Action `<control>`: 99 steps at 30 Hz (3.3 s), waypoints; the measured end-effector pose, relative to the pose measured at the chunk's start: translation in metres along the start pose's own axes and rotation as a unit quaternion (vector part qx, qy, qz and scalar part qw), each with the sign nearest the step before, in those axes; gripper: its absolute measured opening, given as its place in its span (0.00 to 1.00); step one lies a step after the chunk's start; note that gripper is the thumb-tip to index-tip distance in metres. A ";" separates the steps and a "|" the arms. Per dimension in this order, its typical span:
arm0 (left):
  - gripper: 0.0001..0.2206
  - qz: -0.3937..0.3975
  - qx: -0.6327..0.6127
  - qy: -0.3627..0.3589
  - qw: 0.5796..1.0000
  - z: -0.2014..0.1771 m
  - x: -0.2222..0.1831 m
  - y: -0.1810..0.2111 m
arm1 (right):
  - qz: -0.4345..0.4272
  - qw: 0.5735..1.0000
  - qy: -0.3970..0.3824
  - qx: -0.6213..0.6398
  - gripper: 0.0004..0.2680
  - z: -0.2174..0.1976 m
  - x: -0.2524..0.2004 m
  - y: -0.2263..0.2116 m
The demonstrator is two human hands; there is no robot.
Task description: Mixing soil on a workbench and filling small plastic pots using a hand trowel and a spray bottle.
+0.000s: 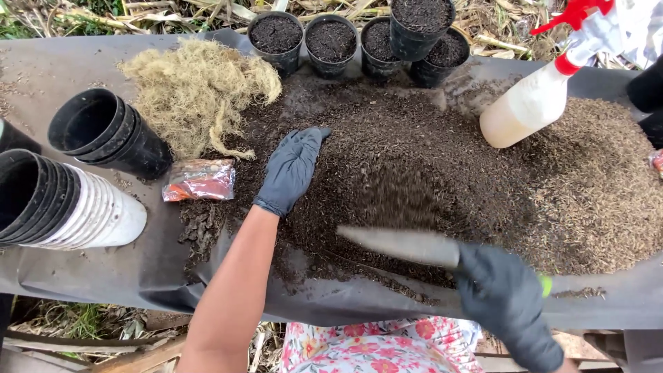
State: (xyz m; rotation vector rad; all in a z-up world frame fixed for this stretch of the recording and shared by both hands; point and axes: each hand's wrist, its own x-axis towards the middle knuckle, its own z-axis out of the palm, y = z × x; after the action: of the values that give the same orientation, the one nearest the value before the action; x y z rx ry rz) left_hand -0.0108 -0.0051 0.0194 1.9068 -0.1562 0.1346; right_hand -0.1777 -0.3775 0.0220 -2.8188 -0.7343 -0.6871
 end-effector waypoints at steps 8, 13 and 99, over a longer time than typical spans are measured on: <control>0.16 -0.059 -0.045 0.005 0.997 0.006 0.005 -0.006 | -0.031 0.993 -0.033 -0.112 0.19 0.025 -0.009 -0.038; 0.18 0.015 0.040 0.001 0.999 0.001 0.000 -0.004 | -0.069 0.978 0.072 -0.182 0.20 0.029 0.050 -0.040; 0.19 0.138 -0.057 -0.011 0.989 -0.008 0.000 0.054 | -0.045 0.990 0.050 0.123 0.13 -0.010 0.193 0.061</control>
State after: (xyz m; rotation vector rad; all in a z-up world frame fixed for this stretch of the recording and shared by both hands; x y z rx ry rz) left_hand -0.0205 -0.0160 0.0724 1.7654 -0.4350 0.2854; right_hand -0.0023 -0.3507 0.1191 -2.5228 -0.8683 -0.6942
